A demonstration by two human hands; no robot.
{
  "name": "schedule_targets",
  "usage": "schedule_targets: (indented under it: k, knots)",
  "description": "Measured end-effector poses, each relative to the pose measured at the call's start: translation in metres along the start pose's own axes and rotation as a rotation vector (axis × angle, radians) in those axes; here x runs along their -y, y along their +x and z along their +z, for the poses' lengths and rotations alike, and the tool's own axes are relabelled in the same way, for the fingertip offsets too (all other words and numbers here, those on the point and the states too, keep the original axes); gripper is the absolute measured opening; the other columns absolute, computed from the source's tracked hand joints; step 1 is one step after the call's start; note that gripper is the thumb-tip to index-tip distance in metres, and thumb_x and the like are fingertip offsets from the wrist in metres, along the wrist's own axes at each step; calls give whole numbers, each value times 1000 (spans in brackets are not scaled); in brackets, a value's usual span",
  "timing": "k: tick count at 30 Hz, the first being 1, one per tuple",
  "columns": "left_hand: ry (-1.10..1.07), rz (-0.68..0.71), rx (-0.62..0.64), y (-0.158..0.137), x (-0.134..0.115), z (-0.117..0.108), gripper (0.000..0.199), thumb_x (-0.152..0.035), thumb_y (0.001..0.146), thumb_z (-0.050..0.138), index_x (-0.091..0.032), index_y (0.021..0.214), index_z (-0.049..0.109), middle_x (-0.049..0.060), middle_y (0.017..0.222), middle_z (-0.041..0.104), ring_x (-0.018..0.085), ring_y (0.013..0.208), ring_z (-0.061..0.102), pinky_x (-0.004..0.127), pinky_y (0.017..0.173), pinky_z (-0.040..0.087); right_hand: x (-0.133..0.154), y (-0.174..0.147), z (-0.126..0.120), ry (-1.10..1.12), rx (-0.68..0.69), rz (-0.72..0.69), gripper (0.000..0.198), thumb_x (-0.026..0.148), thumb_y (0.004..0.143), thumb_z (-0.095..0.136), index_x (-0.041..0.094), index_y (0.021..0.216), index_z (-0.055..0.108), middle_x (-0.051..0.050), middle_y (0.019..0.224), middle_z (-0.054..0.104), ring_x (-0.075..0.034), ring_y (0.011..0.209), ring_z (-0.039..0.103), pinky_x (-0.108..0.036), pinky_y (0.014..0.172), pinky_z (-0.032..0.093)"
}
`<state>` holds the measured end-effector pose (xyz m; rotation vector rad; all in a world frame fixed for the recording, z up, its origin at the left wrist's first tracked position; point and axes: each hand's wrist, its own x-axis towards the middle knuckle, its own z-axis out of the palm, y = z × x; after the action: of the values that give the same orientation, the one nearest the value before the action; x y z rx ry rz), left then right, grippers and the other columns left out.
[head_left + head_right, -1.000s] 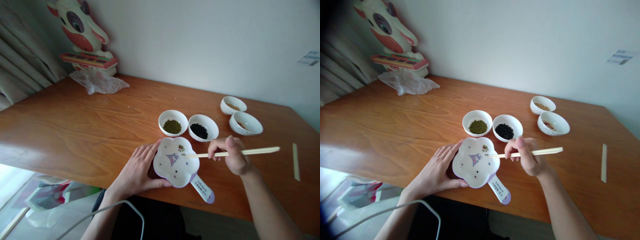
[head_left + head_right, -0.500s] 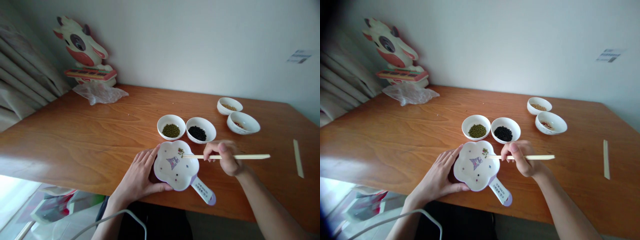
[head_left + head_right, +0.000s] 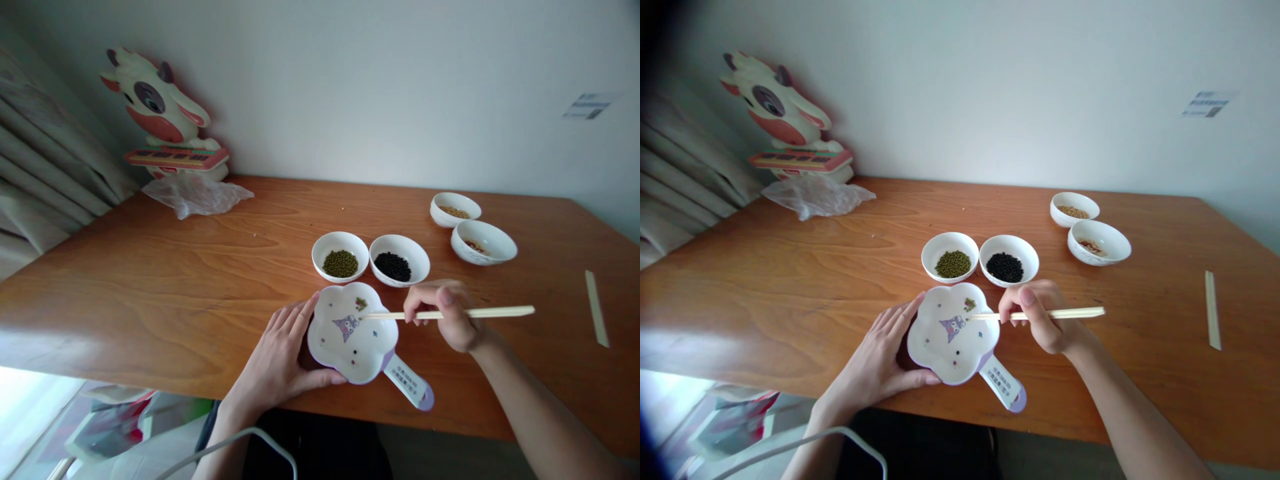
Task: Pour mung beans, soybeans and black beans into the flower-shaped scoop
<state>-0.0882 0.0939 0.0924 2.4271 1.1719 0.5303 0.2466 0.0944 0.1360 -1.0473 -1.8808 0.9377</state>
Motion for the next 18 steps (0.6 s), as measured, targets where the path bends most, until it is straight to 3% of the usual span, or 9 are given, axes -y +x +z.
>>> schedule_targets:
  k: [6, 18]
  knots:
    - [-9, -3, 11, 0, 1, 1, 121, -81, 73, 72, -27, 166, 16, 16, 163, 42, 39, 145, 46, 56, 119, 38, -6, 1, 3, 168, 9, 175, 89, 80, 97, 7, 23, 73, 71, -5, 67, 64, -19, 59, 59, -33, 55, 46]
    - [1, -2, 1, -1, 1, 1, 124, -83, 73, 72, -27, 167, 13, 15, 163, 43, 38, 144, 46, 54, 119, 38, -11, 1, 7, 162, 13, 191, 89, 78, 98, 8, 21, 73, 71, -6, 67, 63, -19, 59, 59, -33, 56, 46]
